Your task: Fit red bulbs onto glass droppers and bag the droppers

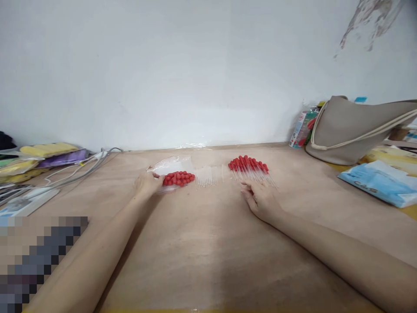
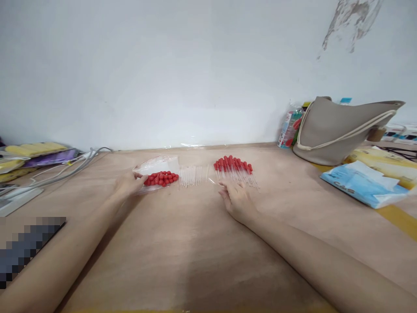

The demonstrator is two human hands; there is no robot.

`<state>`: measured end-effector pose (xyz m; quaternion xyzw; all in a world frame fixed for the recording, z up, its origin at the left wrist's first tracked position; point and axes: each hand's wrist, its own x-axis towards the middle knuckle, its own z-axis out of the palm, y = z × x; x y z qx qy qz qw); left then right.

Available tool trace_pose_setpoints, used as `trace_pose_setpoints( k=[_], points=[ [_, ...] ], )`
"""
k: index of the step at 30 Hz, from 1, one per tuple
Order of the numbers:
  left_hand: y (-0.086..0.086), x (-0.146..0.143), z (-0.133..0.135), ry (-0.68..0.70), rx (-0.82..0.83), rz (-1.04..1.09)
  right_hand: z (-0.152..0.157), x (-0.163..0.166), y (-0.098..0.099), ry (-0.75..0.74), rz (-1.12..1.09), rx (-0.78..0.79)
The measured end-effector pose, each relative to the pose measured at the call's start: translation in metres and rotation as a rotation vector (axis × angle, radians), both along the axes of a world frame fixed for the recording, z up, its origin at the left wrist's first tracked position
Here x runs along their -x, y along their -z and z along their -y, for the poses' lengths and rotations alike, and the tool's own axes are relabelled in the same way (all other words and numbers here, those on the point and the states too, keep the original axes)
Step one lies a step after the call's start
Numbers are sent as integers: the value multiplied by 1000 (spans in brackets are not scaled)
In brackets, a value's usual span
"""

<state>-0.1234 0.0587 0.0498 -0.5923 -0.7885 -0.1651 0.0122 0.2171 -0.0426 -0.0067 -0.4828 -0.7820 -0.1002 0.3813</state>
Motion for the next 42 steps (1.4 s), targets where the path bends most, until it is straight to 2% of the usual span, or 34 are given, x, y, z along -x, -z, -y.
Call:
trace_pose_setpoints(
  k=[4,9,11,13,15,19,21,23,26,30,42],
  points=[
    [-4,-5,4,19,69,9,-1,0,-3,-32,4,5],
    [-4,-3,2,40,78,7,1,5,-7,-122,-39,64],
    [-5,-4,2,32,-4,-36,1,4,-9,-132,-61,97],
    [-6,-11,5,76,-182,-82,1,4,-9,-137,-62,108],
    [-4,-27,14,249,-331,-40,0,4,-9,-143,-49,98],
    [12,-77,46,790,-335,185,1,5,-10,-168,-13,90],
    [24,-98,60,960,-356,210,2,5,-10,-181,2,96],
    [33,-110,70,1056,-311,238,2,6,-10,-190,9,94],
    [38,-115,75,1081,-236,300,3,8,-9,-216,9,72],
    [34,-114,75,1094,-214,353,2,11,-9,-237,30,66],
    [34,-113,81,1093,-124,474,-3,10,-9,-341,35,172]
  ],
)
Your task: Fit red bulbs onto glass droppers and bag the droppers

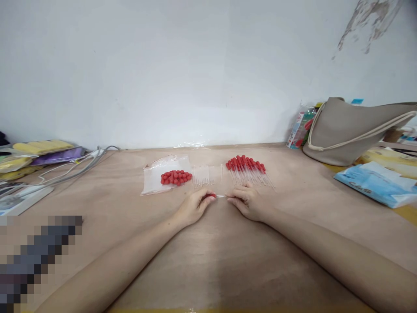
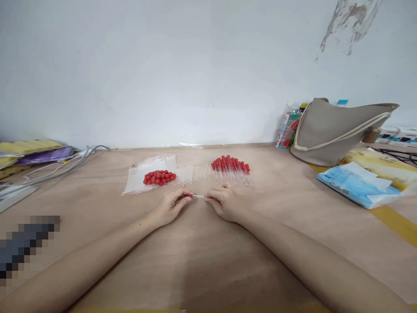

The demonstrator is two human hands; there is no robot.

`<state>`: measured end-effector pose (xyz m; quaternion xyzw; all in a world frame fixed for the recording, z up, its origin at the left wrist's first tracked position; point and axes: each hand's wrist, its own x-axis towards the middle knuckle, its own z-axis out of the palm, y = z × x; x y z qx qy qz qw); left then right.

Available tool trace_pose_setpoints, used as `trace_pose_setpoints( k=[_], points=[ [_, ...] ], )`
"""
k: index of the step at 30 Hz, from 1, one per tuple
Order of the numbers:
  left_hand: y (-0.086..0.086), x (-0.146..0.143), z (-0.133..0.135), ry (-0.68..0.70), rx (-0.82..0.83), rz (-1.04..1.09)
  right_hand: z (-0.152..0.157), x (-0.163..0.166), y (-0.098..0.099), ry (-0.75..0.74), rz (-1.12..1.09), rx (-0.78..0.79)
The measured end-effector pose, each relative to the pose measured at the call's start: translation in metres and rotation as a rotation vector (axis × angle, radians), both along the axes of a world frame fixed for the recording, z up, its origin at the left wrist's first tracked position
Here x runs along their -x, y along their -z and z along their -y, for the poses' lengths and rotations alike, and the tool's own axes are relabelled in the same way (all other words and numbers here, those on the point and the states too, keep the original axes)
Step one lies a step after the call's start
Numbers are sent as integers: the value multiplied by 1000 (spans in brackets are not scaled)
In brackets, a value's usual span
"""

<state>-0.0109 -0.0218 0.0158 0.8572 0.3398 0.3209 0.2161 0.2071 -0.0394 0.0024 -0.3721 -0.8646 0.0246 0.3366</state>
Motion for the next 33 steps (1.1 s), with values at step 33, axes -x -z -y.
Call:
trace_pose_setpoints(
  k=[33],
  points=[
    [2,3,-3,98,-201,-166,12,14,-23,99,260,114]
  ],
)
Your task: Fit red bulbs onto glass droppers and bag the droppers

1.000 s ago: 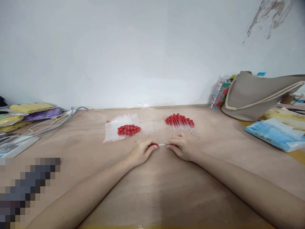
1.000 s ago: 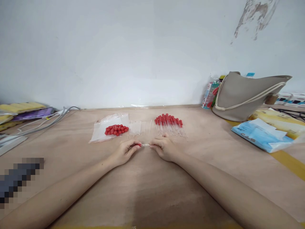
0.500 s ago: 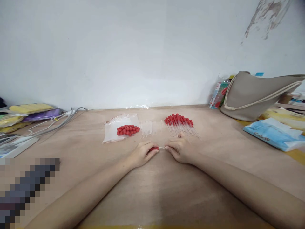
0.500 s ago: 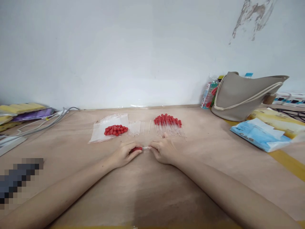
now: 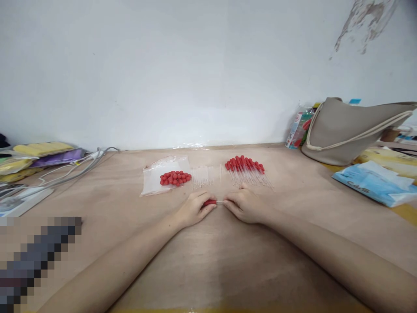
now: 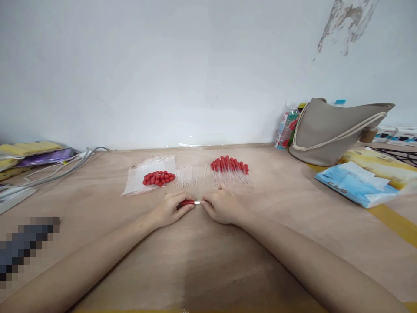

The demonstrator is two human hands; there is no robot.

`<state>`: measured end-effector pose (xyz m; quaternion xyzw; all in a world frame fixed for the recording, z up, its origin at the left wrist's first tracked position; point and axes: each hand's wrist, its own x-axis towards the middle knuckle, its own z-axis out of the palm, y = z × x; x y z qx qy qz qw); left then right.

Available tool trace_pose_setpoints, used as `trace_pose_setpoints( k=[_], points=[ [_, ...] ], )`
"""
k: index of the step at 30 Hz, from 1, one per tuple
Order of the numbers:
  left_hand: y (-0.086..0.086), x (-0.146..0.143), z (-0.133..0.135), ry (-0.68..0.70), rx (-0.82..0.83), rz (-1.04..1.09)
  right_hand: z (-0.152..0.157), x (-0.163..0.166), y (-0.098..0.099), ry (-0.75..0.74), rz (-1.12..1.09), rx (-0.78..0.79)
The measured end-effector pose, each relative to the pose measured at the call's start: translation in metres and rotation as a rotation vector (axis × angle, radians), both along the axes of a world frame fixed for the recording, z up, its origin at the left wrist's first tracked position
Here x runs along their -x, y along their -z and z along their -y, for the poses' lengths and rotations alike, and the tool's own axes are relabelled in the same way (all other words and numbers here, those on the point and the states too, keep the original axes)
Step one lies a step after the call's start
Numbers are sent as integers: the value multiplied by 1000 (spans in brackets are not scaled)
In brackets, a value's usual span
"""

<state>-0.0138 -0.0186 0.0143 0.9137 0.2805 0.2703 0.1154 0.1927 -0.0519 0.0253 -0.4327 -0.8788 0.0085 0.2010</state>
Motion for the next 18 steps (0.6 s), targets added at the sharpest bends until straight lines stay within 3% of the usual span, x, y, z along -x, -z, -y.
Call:
trace_pose_setpoints(
  k=[4,9,12,18],
  points=[
    [-1,3,-1,-134,61,92,-6,-7,-15,94,-30,84],
    [-3,4,-3,-159,73,84,-42,-8,-23,520,-112,102],
    [-3,4,-3,-152,70,66,-70,3,-20,698,-73,101],
    [0,5,-4,-127,87,64,-98,21,-7,810,-19,106]
  ],
)
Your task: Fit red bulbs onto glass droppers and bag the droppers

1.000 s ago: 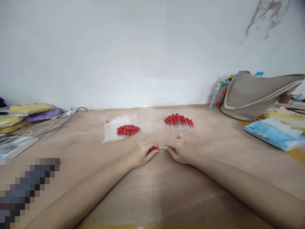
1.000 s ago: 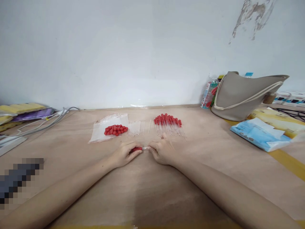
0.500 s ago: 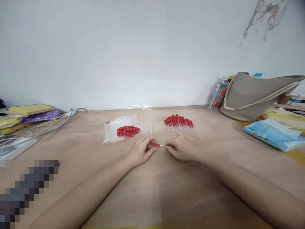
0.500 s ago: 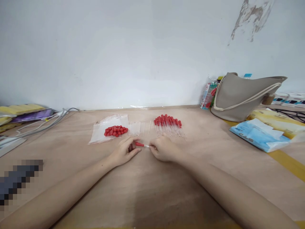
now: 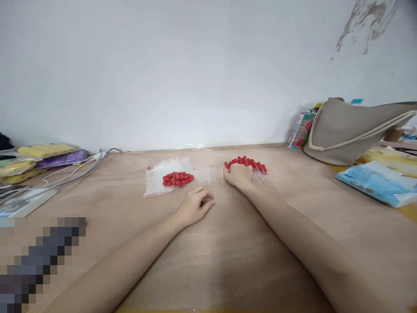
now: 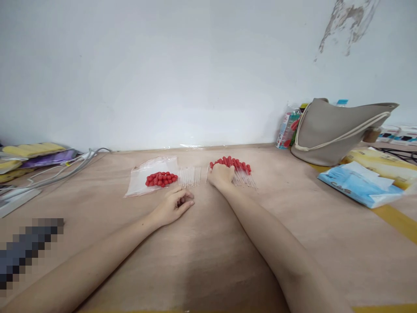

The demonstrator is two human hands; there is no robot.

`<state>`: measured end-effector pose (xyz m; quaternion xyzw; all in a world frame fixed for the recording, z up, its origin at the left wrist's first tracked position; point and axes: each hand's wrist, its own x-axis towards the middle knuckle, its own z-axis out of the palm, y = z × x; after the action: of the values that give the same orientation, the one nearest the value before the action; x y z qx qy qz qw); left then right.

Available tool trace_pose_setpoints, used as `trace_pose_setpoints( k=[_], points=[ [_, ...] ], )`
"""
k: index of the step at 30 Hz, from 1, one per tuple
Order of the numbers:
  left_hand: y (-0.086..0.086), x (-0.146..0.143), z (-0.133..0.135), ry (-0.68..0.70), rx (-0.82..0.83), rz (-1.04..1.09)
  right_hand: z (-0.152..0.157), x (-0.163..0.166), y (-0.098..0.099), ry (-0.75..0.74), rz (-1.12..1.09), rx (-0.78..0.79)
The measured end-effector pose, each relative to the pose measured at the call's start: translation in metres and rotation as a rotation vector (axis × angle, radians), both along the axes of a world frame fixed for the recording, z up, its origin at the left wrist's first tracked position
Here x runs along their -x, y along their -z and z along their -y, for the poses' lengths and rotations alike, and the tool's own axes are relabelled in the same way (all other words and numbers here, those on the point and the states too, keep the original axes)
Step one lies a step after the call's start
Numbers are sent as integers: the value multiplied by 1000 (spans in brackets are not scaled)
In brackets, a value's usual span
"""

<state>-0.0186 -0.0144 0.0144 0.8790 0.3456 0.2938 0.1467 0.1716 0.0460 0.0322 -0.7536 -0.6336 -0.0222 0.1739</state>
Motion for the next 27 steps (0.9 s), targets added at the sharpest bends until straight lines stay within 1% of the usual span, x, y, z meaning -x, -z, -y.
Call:
trace_pose_setpoints(
  k=[4,11,22,25,27],
  points=[
    [0,0,0,4,14,4,-1,0,3,1,24,29],
    [1,-1,1,7,4,10,2,9,-3,-44,45,35],
    [2,0,1,13,9,1,-14,31,1,-48,36,133],
    [0,2,2,-9,-41,5,-5,32,-2,-68,44,110],
    [-3,6,-2,-80,-122,37,7,28,-3,-86,55,68]
  ],
)
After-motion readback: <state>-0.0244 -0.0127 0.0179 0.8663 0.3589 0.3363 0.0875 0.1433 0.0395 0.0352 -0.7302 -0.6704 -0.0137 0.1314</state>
